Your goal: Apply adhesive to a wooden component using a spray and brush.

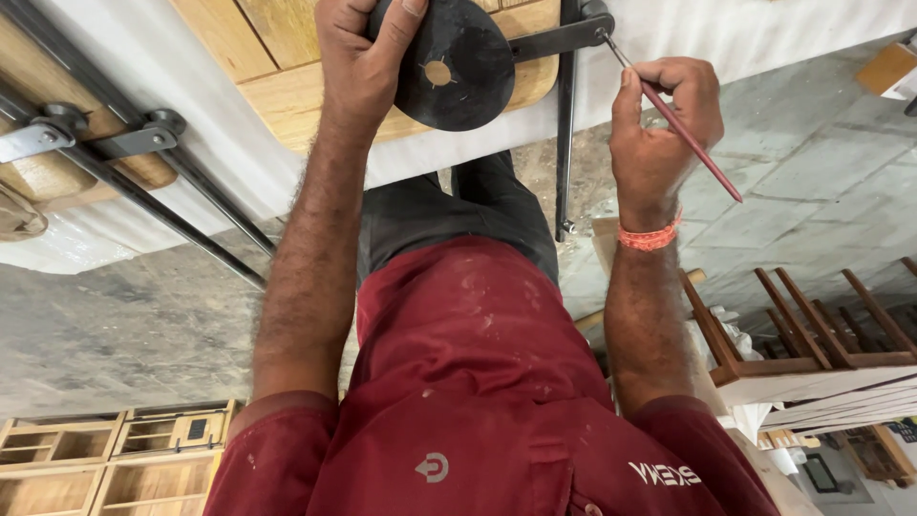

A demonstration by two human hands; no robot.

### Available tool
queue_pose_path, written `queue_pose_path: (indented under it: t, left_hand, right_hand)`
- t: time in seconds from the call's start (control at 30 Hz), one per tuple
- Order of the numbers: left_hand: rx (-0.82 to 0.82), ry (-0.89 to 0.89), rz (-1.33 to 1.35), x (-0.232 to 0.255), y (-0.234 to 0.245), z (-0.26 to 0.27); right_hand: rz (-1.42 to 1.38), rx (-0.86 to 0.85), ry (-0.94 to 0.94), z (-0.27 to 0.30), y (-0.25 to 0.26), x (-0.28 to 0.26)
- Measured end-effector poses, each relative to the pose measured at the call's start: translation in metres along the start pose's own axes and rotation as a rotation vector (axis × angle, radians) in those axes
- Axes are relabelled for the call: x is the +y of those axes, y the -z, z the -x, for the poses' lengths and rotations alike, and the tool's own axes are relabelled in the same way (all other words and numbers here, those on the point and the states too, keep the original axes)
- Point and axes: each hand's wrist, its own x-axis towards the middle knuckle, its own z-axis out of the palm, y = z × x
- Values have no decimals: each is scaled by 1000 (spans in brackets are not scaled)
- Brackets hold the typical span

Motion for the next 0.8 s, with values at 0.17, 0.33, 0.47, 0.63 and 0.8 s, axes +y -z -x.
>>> queue_pose_path:
  t: [0.17,0.33,0.47,0.63,0.8]
  left_hand:
    - [-4,5,18,0,-1,0]
    - [15,33,14,-1,-1,2]
    - [11,22,17,-3,-1,2]
    - [-2,-15,-7,-5,0,1]
    - [-7,2,38,-4,-1,2]
  right_hand:
    - [27,0,22,-2,-1,-5]
    - [-1,3,0,0,0,-1]
    - [9,-2,7,-1,0,-6]
    - [28,-21,3,3,3,-5]
    - [17,-7,36,2,2,-3]
